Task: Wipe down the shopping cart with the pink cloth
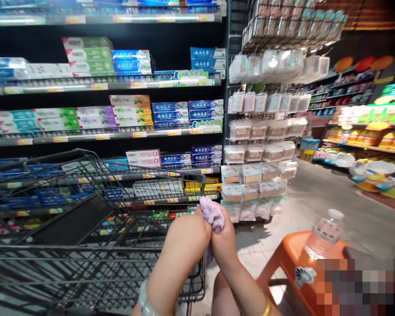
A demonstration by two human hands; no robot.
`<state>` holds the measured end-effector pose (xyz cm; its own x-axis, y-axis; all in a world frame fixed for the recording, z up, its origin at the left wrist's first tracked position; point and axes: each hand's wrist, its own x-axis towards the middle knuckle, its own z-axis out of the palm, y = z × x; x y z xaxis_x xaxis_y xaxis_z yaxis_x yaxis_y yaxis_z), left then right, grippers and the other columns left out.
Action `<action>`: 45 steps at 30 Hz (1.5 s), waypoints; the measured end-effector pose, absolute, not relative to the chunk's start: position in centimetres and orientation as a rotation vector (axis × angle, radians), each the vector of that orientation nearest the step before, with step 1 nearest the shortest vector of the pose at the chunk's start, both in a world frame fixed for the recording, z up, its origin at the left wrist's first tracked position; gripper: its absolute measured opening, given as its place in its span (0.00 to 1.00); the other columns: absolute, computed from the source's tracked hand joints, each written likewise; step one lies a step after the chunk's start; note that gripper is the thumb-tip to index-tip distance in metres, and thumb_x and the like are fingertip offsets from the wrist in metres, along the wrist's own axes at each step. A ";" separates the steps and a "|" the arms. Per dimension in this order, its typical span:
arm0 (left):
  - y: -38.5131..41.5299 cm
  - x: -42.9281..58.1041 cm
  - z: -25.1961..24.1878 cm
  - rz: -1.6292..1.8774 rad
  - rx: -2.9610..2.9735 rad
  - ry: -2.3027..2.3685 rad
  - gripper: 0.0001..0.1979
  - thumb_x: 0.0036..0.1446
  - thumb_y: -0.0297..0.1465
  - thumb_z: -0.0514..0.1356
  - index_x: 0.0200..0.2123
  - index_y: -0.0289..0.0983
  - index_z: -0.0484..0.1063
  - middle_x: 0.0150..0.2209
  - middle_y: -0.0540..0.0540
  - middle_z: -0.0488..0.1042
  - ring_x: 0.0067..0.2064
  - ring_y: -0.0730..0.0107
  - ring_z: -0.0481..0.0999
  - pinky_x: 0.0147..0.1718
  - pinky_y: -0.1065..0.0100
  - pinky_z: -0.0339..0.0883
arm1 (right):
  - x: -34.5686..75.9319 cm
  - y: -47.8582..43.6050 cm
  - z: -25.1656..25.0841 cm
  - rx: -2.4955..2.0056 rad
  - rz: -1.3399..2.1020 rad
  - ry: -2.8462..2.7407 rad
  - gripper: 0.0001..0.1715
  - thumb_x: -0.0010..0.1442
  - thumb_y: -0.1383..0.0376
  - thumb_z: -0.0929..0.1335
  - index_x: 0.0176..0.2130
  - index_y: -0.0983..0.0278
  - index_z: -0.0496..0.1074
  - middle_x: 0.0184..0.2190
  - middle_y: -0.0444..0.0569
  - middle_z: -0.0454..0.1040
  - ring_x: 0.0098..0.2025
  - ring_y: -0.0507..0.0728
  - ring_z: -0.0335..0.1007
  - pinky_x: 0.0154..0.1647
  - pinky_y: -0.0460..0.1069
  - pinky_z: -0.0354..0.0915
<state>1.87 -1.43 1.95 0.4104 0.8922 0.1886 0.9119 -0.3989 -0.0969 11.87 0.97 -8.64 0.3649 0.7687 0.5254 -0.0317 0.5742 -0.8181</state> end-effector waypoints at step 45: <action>-4.6 1.6 0.5 -0.422 -2.224 -1.813 0.15 0.60 0.33 0.51 0.34 0.32 0.76 0.29 0.36 0.79 0.32 0.51 0.81 0.30 0.57 0.72 | 16.9 3.1 -0.3 -0.739 0.018 -2.298 0.31 0.48 0.79 0.67 0.50 0.57 0.75 0.53 0.48 0.76 0.55 0.60 0.68 0.56 0.56 0.64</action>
